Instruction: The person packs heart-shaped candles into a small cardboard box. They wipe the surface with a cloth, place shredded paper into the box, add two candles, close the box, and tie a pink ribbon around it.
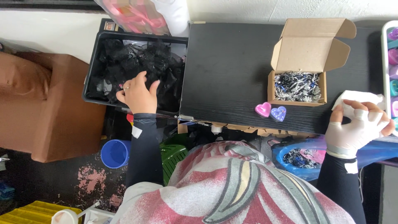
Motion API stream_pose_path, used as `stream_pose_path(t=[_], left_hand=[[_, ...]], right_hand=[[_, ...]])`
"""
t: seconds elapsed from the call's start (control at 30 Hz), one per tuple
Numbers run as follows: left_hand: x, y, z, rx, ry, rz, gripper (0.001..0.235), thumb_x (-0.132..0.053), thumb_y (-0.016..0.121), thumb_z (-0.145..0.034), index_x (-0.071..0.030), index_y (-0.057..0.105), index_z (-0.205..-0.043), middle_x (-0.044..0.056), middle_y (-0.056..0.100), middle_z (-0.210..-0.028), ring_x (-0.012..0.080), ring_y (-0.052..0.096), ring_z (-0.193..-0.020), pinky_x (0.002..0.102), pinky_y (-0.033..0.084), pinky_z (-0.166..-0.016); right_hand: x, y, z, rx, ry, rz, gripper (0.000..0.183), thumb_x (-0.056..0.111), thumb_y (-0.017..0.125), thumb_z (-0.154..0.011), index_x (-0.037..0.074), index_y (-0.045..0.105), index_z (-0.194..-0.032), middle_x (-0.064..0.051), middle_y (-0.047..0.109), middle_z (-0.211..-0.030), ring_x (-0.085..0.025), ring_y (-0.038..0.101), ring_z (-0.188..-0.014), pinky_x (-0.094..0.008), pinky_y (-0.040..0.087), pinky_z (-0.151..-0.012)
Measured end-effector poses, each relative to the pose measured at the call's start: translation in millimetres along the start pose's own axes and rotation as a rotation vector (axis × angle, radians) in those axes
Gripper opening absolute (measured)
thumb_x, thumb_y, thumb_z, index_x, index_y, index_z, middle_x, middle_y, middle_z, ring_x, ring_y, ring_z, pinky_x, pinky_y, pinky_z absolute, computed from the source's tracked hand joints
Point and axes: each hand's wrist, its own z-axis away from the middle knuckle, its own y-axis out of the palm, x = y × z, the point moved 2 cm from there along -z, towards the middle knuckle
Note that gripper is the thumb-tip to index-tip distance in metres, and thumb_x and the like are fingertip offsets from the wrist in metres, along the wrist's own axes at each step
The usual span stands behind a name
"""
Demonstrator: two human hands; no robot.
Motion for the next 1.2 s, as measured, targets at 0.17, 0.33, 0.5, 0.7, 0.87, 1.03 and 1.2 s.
stream_pose_path(t=[0.17,0.33,0.5,0.7,0.87,1.03,1.2], left_hand=[[1,1,-6,0.207,-0.101,-0.001,0.037,-0.021,0.08,-0.083,-0.013,0.071,-0.118,-0.002,0.067,-0.089,0.0251,0.061,-0.101,0.05,0.031,-0.094],[-6,-18,-19,0.063,-0.093,0.297,0.025,-0.004,0.064,-0.102,-0.016,0.071,-0.122,0.011,0.055,-0.112,0.0279,0.058,-0.106,0.04,0.046,-0.098],[-33,-47,-37,0.094,0.001,0.515,0.047,-0.003,0.053,-0.103,-0.015,0.06,-0.148,0.009,0.052,-0.126,0.028,0.056,-0.115,0.042,0.048,-0.101],[-34,-20,-16,0.326,0.26,0.069,0.044,-0.031,0.081,-0.078,-0.019,0.075,-0.119,-0.003,0.068,-0.118,0.0311,0.055,-0.113,0.05,0.035,-0.087],[-39,-33,-20,0.244,0.105,0.036,0.004,-0.026,0.079,-0.09,-0.022,0.078,-0.092,-0.006,0.073,-0.095,0.0246,0.06,-0.109,0.048,0.033,-0.091],[-67,-86,-34,0.049,0.036,0.23,0.007,-0.022,0.076,-0.097,-0.016,0.076,-0.098,-0.002,0.073,-0.099,0.026,0.062,-0.106,0.046,0.035,-0.088],[-108,-109,-28,0.127,0.005,0.737,0.006,-0.017,0.074,-0.1,-0.011,0.072,-0.102,0.0,0.071,-0.1,0.0214,0.063,-0.102,0.04,0.047,-0.096]], right_hand=[[4,-2,-2,-0.02,-0.001,0.017,0.011,0.017,0.067,-0.102,0.02,0.069,-0.112,-0.001,0.054,-0.131,-0.02,0.041,-0.139,-0.046,0.007,-0.133],[-7,7,3,-0.007,0.002,0.037,0.01,0.017,0.065,-0.105,0.021,0.068,-0.114,-0.001,0.053,-0.131,-0.017,0.044,-0.14,-0.043,0.006,-0.133],[-6,7,3,-0.004,0.033,0.007,0.011,0.017,0.065,-0.105,0.021,0.068,-0.114,-0.001,0.053,-0.131,-0.017,0.045,-0.14,-0.045,0.005,-0.133],[3,2,0,-0.016,0.029,0.025,0.011,0.016,0.065,-0.104,0.021,0.068,-0.113,-0.001,0.053,-0.128,-0.019,0.044,-0.14,-0.047,0.001,-0.137],[-3,8,5,0.001,0.024,0.08,0.009,0.016,0.065,-0.103,0.019,0.066,-0.111,0.002,0.053,-0.128,-0.019,0.042,-0.139,-0.046,0.002,-0.133],[23,-18,-12,-0.095,0.029,0.003,0.017,0.011,0.069,-0.098,0.018,0.067,-0.113,-0.003,0.052,-0.133,-0.024,0.041,-0.143,-0.049,0.006,-0.129],[48,-40,-17,-0.177,0.106,-0.172,0.027,0.002,0.07,-0.094,0.017,0.069,-0.116,-0.004,0.055,-0.132,-0.026,0.041,-0.142,-0.045,0.017,-0.121]])
